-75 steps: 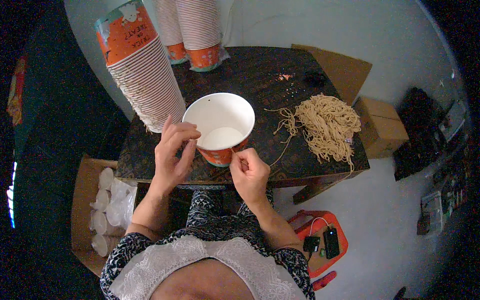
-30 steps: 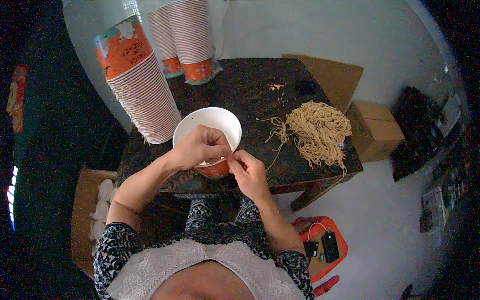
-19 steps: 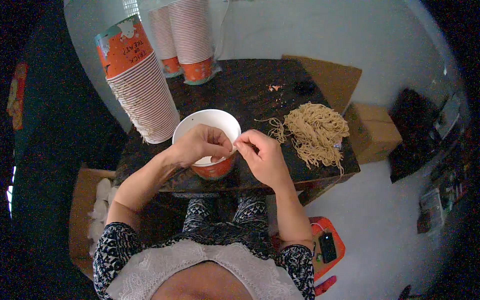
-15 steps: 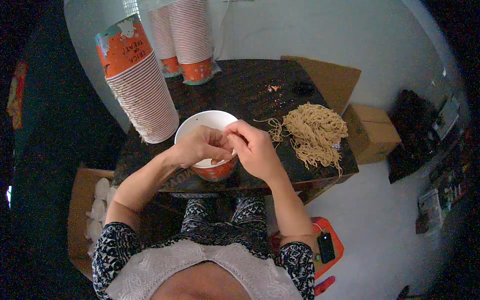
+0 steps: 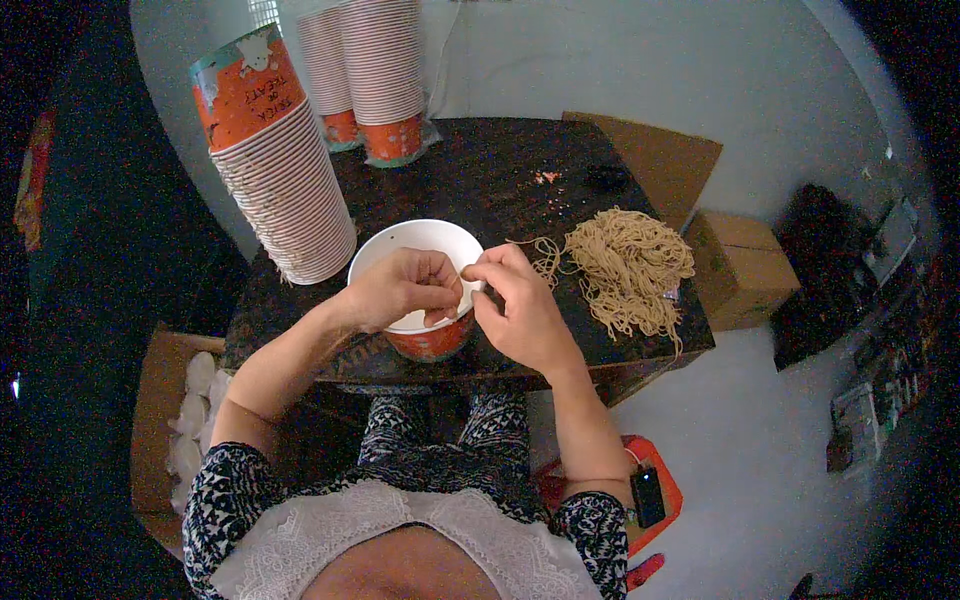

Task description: Tie a string to a paper bucket and bag a large stack of paper cups.

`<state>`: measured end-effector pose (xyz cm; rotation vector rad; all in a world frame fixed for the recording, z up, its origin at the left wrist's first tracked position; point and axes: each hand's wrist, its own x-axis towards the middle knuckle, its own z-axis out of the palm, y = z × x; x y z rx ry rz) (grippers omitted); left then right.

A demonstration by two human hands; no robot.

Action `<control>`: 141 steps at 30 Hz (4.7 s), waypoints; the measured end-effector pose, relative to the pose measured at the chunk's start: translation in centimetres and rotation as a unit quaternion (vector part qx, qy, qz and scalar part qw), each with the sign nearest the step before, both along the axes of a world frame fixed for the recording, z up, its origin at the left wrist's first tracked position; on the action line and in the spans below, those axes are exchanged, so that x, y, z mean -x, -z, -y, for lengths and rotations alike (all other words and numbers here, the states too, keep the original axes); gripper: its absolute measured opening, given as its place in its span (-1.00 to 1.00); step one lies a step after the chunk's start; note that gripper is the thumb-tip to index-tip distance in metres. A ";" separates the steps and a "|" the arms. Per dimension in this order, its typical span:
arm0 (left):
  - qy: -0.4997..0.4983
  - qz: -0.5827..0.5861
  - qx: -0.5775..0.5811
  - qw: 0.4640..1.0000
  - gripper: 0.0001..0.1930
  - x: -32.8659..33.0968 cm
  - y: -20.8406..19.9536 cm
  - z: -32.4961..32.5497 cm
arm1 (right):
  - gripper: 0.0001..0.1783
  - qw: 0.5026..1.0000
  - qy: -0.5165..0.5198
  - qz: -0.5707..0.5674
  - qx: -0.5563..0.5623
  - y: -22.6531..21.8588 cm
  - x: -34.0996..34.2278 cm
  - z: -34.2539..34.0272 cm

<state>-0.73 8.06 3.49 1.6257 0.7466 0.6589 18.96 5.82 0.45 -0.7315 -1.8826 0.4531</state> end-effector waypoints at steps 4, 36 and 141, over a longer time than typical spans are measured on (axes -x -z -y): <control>0.010 0.008 -0.019 1.000 -0.94 -0.1 0.0 0.0 | -0.80 0.998 -0.033 -0.009 0.060 0.0 0.3 0.4; -0.068 -0.101 -0.099 0.988 -0.90 -0.3 -0.1 0.8 | -0.81 0.996 0.047 -0.044 -0.068 2.7 1.1 0.1; -0.176 -0.153 -0.360 0.903 -0.93 -0.2 0.6 2.5 | -0.90 0.982 0.130 -0.134 0.014 5.1 0.7 2.4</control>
